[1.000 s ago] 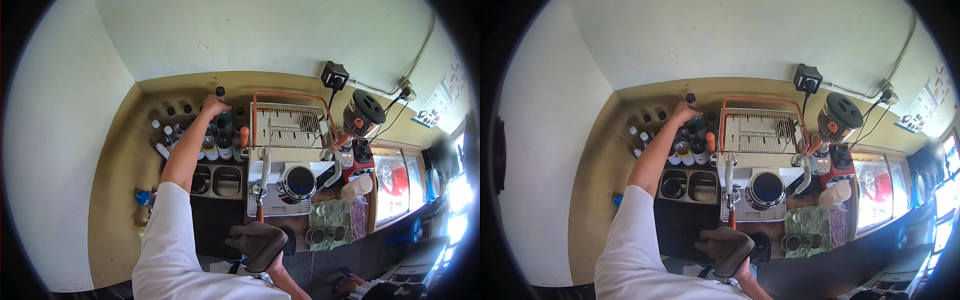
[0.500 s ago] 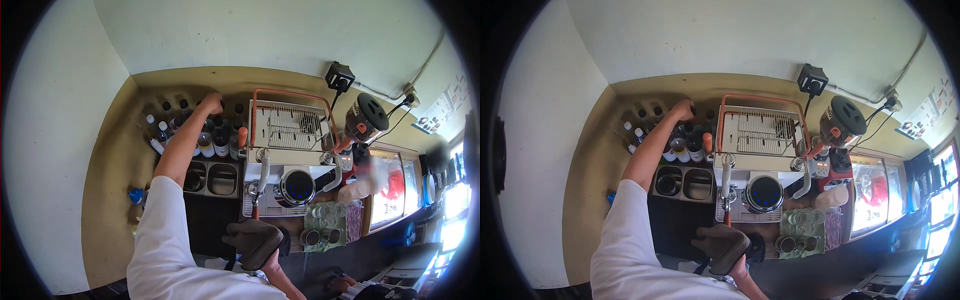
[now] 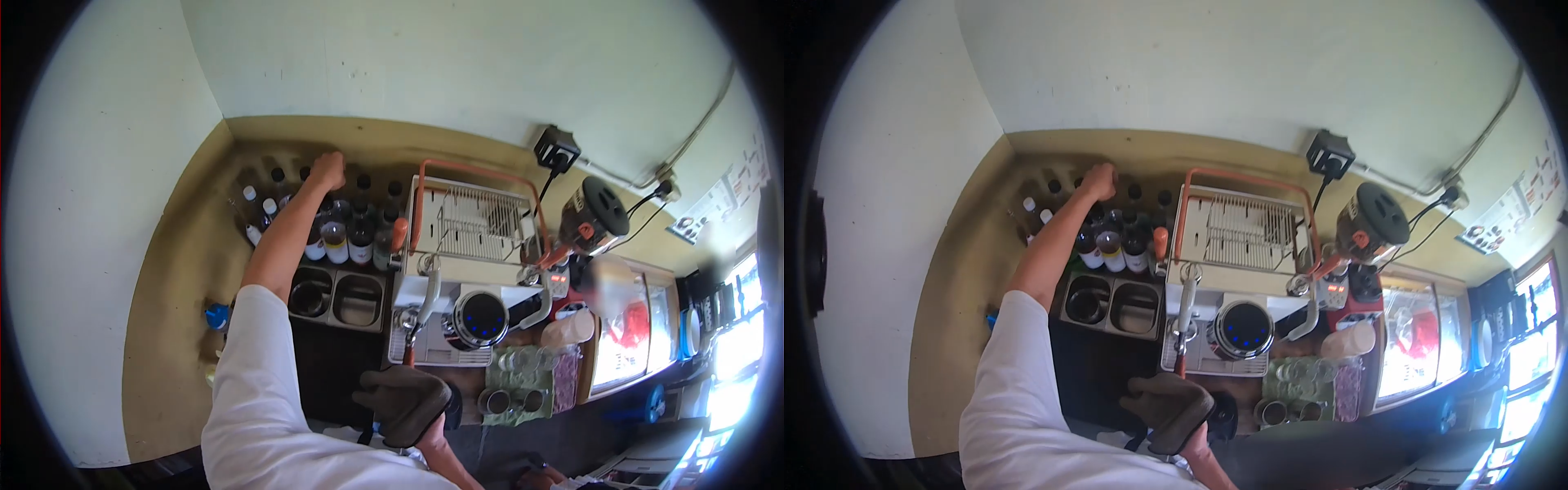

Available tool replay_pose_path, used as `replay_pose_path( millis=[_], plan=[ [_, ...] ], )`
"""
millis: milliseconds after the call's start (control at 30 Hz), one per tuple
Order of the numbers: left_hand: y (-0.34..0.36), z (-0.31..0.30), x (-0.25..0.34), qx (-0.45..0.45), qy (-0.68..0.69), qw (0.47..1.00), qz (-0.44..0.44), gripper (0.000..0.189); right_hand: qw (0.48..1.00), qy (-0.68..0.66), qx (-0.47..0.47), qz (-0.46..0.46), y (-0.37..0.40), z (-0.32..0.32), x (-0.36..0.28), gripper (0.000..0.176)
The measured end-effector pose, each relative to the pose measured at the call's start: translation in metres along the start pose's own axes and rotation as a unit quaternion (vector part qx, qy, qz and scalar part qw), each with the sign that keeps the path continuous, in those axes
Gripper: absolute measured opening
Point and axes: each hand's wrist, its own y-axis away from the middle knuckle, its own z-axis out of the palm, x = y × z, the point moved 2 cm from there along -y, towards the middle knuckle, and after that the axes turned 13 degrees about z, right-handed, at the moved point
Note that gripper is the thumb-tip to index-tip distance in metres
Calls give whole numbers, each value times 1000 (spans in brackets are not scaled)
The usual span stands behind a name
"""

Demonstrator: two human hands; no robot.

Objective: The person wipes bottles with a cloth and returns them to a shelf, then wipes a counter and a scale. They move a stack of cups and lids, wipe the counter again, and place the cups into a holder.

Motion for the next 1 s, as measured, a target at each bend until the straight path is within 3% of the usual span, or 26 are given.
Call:
replay_pose_path(
  millis=[167,267,300,367,467,500,533,567,600,633,700,800,833,900,933,1000],
  plan=[
    [3,-74,13,130,28,989,60,40,1000,14,-18,3,0,2,-2,72],
    [30,-194,53,169,39,982,77,52,999,18,-37,5,-2,5,-4,73],
    [48,-235,69,226,-4,968,107,52,999,19,-43,6,-3,6,-6,73],
    [103,-310,108,325,55,931,155,52,998,21,-59,10,-1,8,-6,73],
    [192,-385,139,501,-29,848,170,47,995,25,-90,20,-1,15,-8,73],
    [225,-393,153,552,-18,801,230,46,994,27,-102,24,1,17,-7,73],
    [255,-387,176,658,-101,708,234,49,993,29,-114,29,0,19,-8,73],
    [275,-376,174,697,2,664,270,54,991,33,-126,32,1,20,-8,73],
    [297,-365,181,696,28,658,287,55,989,38,-137,35,3,21,-8,73],
    [303,-344,197,750,142,559,324,49,987,40,-148,36,6,21,-9,73],
    [324,-311,202,783,211,525,259,44,982,48,-178,33,13,23,-15,74],
    [339,-262,199,738,321,568,176,38,971,61,-231,4,29,28,-34,74],
    [341,-246,200,711,329,607,134,36,969,52,-242,-9,30,27,-43,74],
    [345,-212,215,579,421,695,66,32,971,32,-235,-34,27,17,-52,71],
    [348,-189,220,504,463,722,103,35,974,17,-221,-46,21,8,-55,69],
    [357,-142,233,357,552,738,155,40,926,298,-226,-55,12,0,-63,70]
  ],
)
